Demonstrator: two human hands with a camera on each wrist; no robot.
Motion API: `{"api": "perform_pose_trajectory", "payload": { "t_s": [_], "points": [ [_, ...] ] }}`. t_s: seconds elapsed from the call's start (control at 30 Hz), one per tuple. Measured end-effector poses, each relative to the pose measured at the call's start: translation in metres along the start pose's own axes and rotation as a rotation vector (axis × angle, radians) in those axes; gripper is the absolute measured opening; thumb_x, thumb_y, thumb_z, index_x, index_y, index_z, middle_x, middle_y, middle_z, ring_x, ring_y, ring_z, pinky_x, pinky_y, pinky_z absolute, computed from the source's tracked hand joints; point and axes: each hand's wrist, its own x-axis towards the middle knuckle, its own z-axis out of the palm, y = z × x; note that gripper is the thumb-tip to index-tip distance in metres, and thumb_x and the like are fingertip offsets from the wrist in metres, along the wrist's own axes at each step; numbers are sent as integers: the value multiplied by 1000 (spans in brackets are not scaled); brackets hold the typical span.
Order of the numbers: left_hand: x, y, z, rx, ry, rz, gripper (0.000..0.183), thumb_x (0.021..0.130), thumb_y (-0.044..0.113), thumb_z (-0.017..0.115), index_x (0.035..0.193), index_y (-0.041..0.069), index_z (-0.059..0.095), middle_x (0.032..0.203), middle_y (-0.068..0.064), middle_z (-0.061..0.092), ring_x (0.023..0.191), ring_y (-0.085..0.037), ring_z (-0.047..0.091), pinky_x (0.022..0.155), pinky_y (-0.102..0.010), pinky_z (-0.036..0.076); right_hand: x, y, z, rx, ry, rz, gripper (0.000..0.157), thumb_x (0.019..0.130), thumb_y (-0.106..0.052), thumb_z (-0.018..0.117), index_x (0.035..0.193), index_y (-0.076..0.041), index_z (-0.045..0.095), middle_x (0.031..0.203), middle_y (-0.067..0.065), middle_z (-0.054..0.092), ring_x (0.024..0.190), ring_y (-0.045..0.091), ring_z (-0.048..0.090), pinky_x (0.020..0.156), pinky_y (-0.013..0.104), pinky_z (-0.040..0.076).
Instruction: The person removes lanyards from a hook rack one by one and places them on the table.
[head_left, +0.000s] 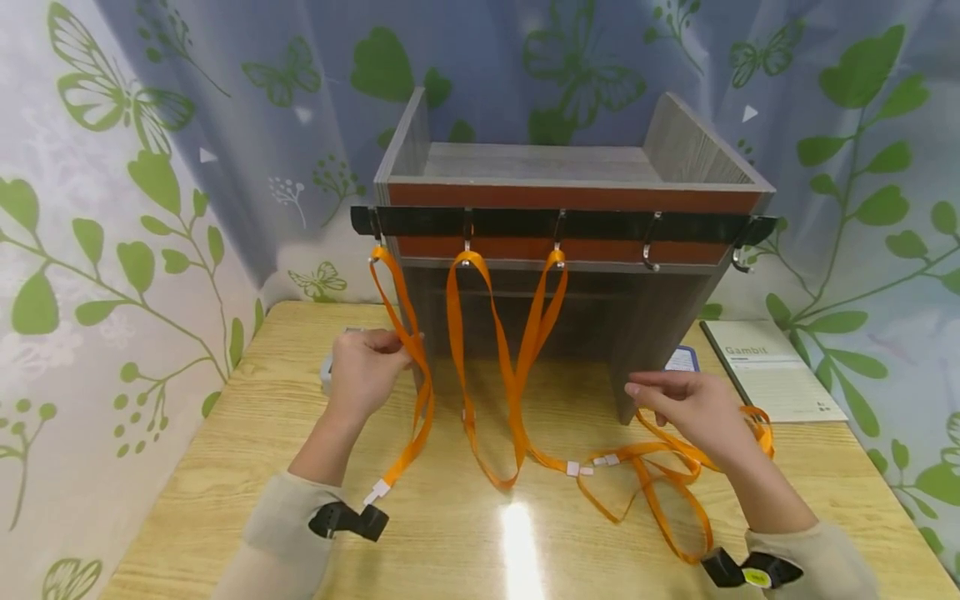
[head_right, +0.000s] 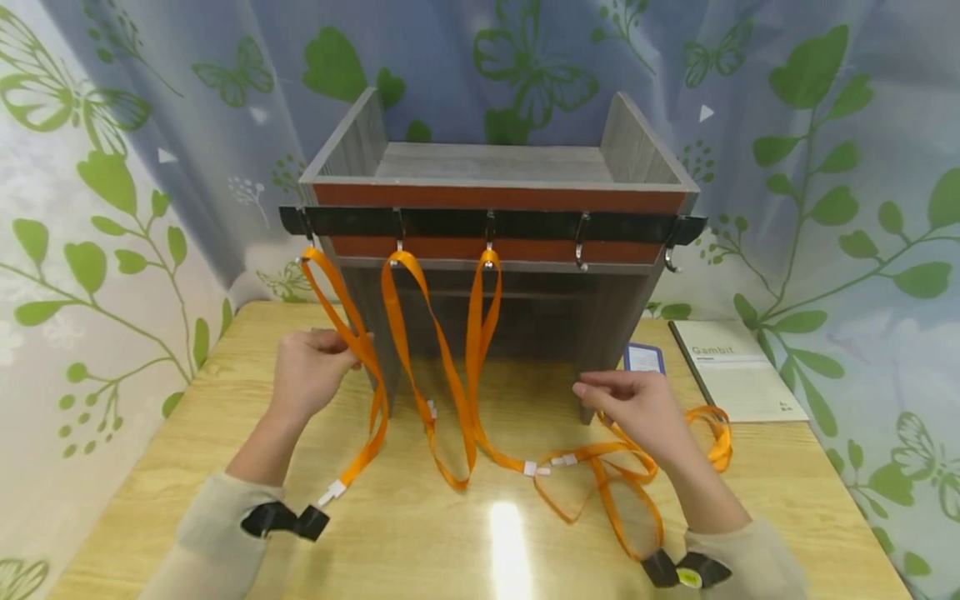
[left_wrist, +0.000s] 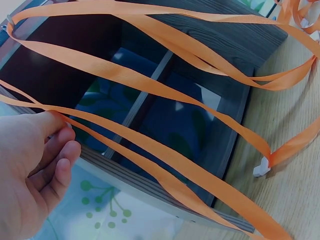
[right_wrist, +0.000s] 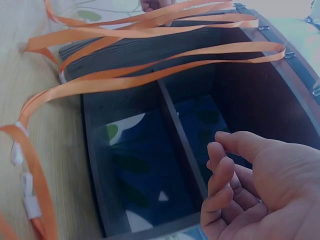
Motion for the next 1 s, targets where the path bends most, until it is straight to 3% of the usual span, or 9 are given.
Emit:
{"api": "perform_pose_trajectory", "payload": {
  "t_s": [0.3,0.37,0.47,0.6,0.73,1.0],
  "points": [
    [0,0,-1,1,0,-1,14,86,13,79,83,0,81,72,-17,75,59,-24,73,51,-20,54,16,-21,16,92,-46,-49,38,91,-40,73,116,-12,75,86,3,75,61,15,62,59,30,51],
    [0,0,-1,-1,-2,-1,14,86,14,79,83,0,81,73,-17,75,59,-25,73,52,-19,54,19,-25,21,144,-76,-61,39,91,-38,74,118,-10,74,90,1,76,60,14,59,57,31,52],
    [0,1,-1,-11,-6,-3,14,86,13,79,84,0,81,73,-18,75,60,-27,73,53,-19,55,25,-30,30,210,-112,-72,39,89,-35,76,119,-10,73,76,2,70,53,13,51,49,31,48],
    [0,1,0,-10,-8,-12,13,86,12,79,84,-1,81,74,-18,75,60,-27,73,52,-19,55,32,-36,42,210,-141,-97,38,89,-36,76,119,-12,74,74,1,69,52,12,49,49,29,46],
    [1,0,1,-6,-9,-20,13,86,12,79,86,-1,81,74,-18,75,60,-27,73,53,-20,55,39,-41,53,198,-154,-143,36,89,-32,76,117,-10,74,87,4,73,55,11,52,56,30,51],
    [0,0,0,-19,-16,-23,14,87,12,78,87,-2,80,75,-19,75,61,-27,74,54,-20,56,45,-50,67,217,-169,-182,32,89,-28,77,113,-7,75,80,3,69,54,10,52,55,29,50]
  ]
}}
